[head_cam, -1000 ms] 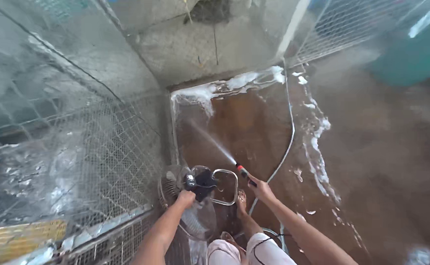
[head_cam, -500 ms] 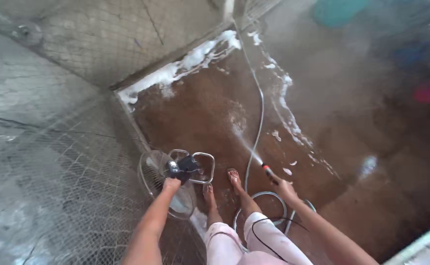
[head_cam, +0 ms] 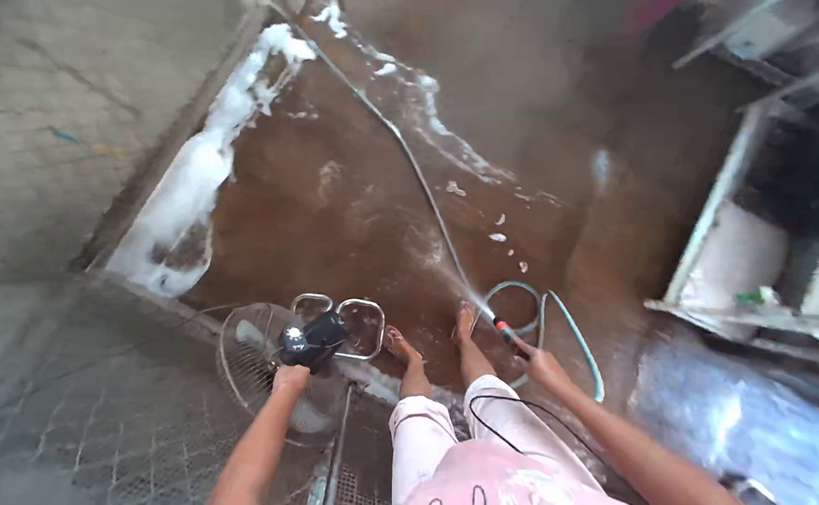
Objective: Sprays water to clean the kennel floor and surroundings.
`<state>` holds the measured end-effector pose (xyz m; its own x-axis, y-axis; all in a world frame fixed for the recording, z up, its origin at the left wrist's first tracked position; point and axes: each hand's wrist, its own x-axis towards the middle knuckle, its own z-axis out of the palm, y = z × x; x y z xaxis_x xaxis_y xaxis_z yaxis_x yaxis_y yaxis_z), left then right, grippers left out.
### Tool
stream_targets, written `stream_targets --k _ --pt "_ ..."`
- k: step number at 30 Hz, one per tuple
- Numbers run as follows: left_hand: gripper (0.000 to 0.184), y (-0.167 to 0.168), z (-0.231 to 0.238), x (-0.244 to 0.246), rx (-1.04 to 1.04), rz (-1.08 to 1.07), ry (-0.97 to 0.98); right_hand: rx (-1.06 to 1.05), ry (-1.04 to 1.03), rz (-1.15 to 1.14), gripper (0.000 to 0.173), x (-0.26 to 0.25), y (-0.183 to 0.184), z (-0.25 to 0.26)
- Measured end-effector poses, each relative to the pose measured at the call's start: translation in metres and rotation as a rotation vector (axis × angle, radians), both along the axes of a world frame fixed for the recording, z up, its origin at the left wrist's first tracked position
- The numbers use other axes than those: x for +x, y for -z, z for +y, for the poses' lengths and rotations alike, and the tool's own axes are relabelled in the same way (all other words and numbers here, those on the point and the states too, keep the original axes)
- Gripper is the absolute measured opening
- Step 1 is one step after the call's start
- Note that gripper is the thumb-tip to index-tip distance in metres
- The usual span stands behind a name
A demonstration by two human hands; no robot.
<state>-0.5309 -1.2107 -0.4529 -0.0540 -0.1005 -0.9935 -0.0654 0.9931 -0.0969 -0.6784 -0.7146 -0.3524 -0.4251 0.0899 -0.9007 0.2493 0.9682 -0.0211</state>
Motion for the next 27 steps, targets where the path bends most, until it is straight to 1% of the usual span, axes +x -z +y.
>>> stream_targets --k 2,5,8,10,12,14,17,19,20,21,23,25,27 --pt "0.029 0.007 -0.004 0.002 -0.002 0.002 0.025 0.042 0.069 -0.017 0.056 0.024 -0.015 0.028" --pt "0.029 0.026 -0.006 0.008 -0.001 0.042 0.035 0.089 0.19 -0.013 0.055 0.061 -0.027 0.07" --pt "0.028 0.044 0.013 -0.003 0.037 0.052 0.079 0.176 0.347 -0.004 0.054 0.103 -0.043 0.111" --pt "0.027 0.045 0.02 -0.017 0.044 0.027 0.155 0.226 0.409 -0.009 0.051 0.129 -0.047 0.133" --pt "0.028 0.044 0.02 -0.029 0.028 -0.004 0.191 0.278 0.446 -0.02 0.049 0.147 -0.049 0.153" --pt "0.03 0.043 0.02 -0.03 0.015 -0.035 0.24 0.325 0.487 0.001 0.051 0.157 -0.053 0.168" --pt "0.031 0.042 0.023 -0.023 -0.002 -0.051 0.327 0.347 0.524 0.01 0.053 0.159 -0.058 0.184" --pt "0.032 0.045 0.026 -0.019 0.008 -0.006 0.433 0.308 0.487 -0.057 0.054 0.164 -0.055 0.204" --pt "0.035 0.046 0.031 -0.023 0.014 0.027 0.448 0.272 0.466 -0.086 0.054 0.167 -0.053 0.214" --pt "0.036 0.043 0.04 -0.029 0.027 0.08 0.44 0.238 0.451 -0.107 0.053 0.171 -0.052 0.223" --pt "0.038 0.033 0.071 -0.045 0.059 0.206 0.345 0.19 0.43 -0.128 0.053 0.178 -0.052 0.239" --pt "0.04 0.022 0.115 -0.061 0.098 0.327 0.243 0.164 0.436 -0.129 0.054 0.187 -0.05 0.254" --pt "0.041 0.014 0.168 -0.078 0.125 0.388 0.172 0.144 0.457 -0.106 0.054 0.198 -0.045 0.27"
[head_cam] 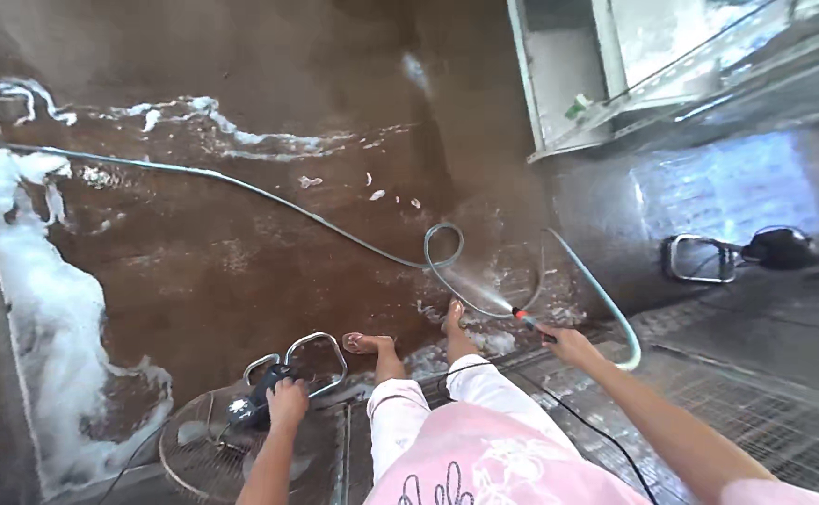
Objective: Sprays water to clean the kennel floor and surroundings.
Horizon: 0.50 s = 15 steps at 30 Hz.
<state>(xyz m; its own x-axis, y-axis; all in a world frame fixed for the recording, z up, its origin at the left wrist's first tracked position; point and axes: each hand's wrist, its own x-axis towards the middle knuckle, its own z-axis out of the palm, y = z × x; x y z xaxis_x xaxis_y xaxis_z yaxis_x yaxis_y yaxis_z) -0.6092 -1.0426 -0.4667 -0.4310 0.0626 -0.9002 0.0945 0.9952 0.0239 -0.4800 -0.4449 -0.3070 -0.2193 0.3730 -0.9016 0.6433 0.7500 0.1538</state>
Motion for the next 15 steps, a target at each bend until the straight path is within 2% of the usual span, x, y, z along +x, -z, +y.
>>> stream_targets --k 2,6,9,11,15 --pt "0.043 -0.001 0.055 -0.013 0.044 0.024 -0.076 -0.027 0.025 0.019 0.055 0.012 0.005 0.015" --pt "0.05 0.007 0.176 -0.031 0.149 -0.018 -0.349 -0.132 0.086 0.006 0.055 0.038 0.015 0.055" --pt "0.056 0.032 0.276 -0.036 0.224 -0.086 -0.517 -0.141 0.185 0.056 0.055 0.061 0.025 0.086" --pt "0.053 0.065 0.341 -0.038 0.234 -0.105 -0.48 -0.184 0.232 0.058 0.055 0.069 0.033 0.101" --pt "0.049 0.124 0.472 -0.036 0.221 -0.197 -0.092 -0.13 0.355 0.119 0.056 0.079 0.043 0.124"
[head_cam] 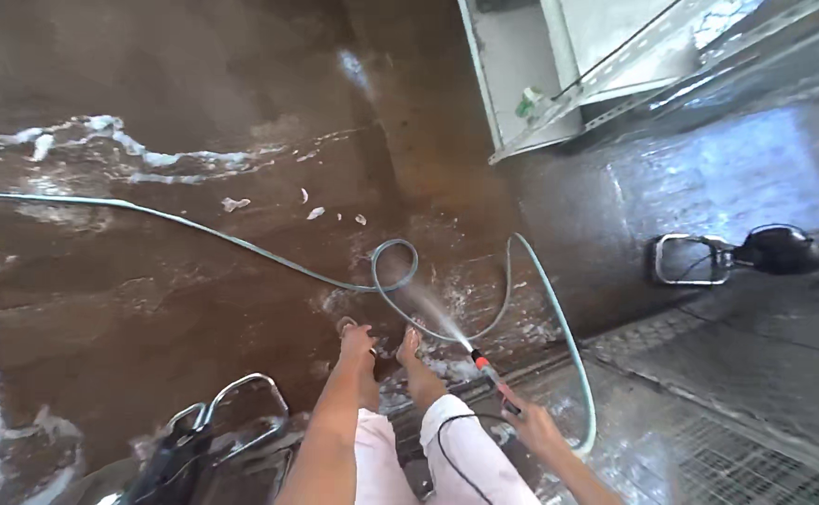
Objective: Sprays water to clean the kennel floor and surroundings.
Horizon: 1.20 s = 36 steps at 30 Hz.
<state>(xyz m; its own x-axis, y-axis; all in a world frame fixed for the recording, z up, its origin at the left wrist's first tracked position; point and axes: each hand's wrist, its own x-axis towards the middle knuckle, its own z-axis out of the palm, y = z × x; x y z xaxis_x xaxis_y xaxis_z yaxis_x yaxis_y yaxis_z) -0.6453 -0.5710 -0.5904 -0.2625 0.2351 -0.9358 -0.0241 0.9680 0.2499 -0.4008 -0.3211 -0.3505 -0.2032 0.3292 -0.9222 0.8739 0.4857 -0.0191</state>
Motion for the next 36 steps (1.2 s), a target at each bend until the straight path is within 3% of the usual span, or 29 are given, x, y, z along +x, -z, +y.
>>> stream_targets --k 4,8,10,13,16,19,22,26,29,32,36 --pt "0.049 0.075 0.096 -0.011 0.007 0.005 0.269 0.107 0.176 0.008 0.056 0.034 0.023 0.017" --pt "0.051 0.122 0.142 0.004 0.01 -0.089 0.258 0.292 0.396 0.104 0.056 0.072 0.055 0.027" --pt "0.055 0.101 0.143 0.026 0.074 -0.198 0.293 0.309 0.473 0.191 0.054 0.073 0.067 0.023" --pt "0.054 0.032 0.132 0.054 0.227 -0.436 0.327 0.197 0.572 0.289 0.054 0.048 0.057 0.016" --pt "0.051 -0.026 0.114 0.061 0.237 -0.489 0.39 0.216 0.653 0.335 0.054 0.024 0.039 0.029" --pt "0.049 -0.036 0.079 0.06 0.122 -0.312 0.492 0.288 0.668 0.307 0.054 0.026 0.02 0.054" --pt "0.05 -0.069 0.059 0.032 -0.054 -0.235 0.567 0.236 0.702 0.136 0.056 0.047 -0.014 0.066" --pt "0.047 -0.104 0.04 0.004 -0.038 -0.174 0.623 0.154 0.739 -0.076 0.054 0.076 -0.062 0.08" --pt "0.046 -0.126 0.037 -0.01 -0.09 -0.14 0.725 0.084 0.695 -0.185 0.045 0.09 -0.078 0.092" --pt "0.045 -0.14 0.039 -0.019 -0.12 -0.093 0.746 0.083 0.736 -0.14 0.04 0.1 -0.074 0.096" --pt "0.043 -0.165 0.051 -0.021 -0.05 -0.068 0.644 0.214 0.801 0.005 0.047 0.102 -0.072 0.107"
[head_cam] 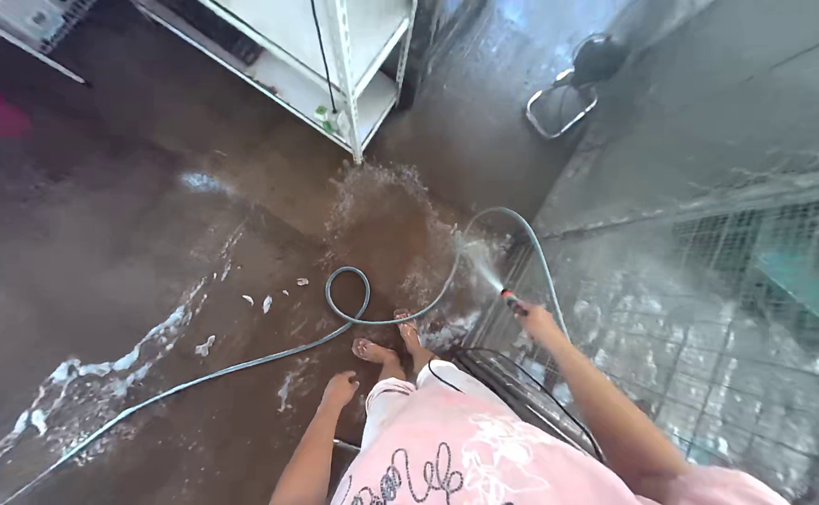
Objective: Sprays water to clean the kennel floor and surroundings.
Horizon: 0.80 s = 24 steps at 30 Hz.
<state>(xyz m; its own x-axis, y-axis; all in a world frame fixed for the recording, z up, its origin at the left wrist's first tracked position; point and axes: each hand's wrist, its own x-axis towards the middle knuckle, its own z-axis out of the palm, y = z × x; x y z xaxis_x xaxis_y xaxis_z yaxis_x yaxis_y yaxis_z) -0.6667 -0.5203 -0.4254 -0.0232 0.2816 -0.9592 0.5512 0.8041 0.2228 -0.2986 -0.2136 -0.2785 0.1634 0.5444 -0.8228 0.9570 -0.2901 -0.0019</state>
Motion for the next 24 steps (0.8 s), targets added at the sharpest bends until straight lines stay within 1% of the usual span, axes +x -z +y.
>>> stream_targets --k 5,8,13,15,18,20,23,24 --pt "0.042 -0.038 0.011 -0.004 0.105 0.018 -0.175 -0.032 -0.022 0.185 0.053 -0.035 -0.01 0.01" --pt "0.042 -0.056 0.0 -0.004 0.129 0.053 -0.277 -0.024 -0.115 0.278 0.054 -0.06 -0.016 0.012" --pt "0.044 -0.068 -0.047 0.0 0.128 0.132 -0.459 0.148 -0.315 0.361 0.057 -0.091 -0.01 0.026" --pt "0.044 -0.069 -0.072 0.006 0.127 0.167 -0.552 0.14 -0.426 0.363 0.06 -0.108 -0.011 0.029" --pt "0.044 -0.072 -0.105 0.021 0.094 0.207 -0.695 0.055 -0.621 0.39 0.061 -0.135 -0.011 0.023" --pt "0.044 -0.073 -0.122 0.037 0.066 0.207 -0.711 0.032 -0.673 0.452 0.061 -0.149 -0.014 0.019" --pt "0.044 -0.076 -0.142 0.069 0.076 0.151 -0.669 0.085 -0.618 0.521 0.06 -0.168 -0.018 0.019" --pt "0.046 -0.087 -0.145 0.081 0.075 0.112 -0.648 0.11 -0.598 0.533 0.059 -0.174 -0.018 0.02"
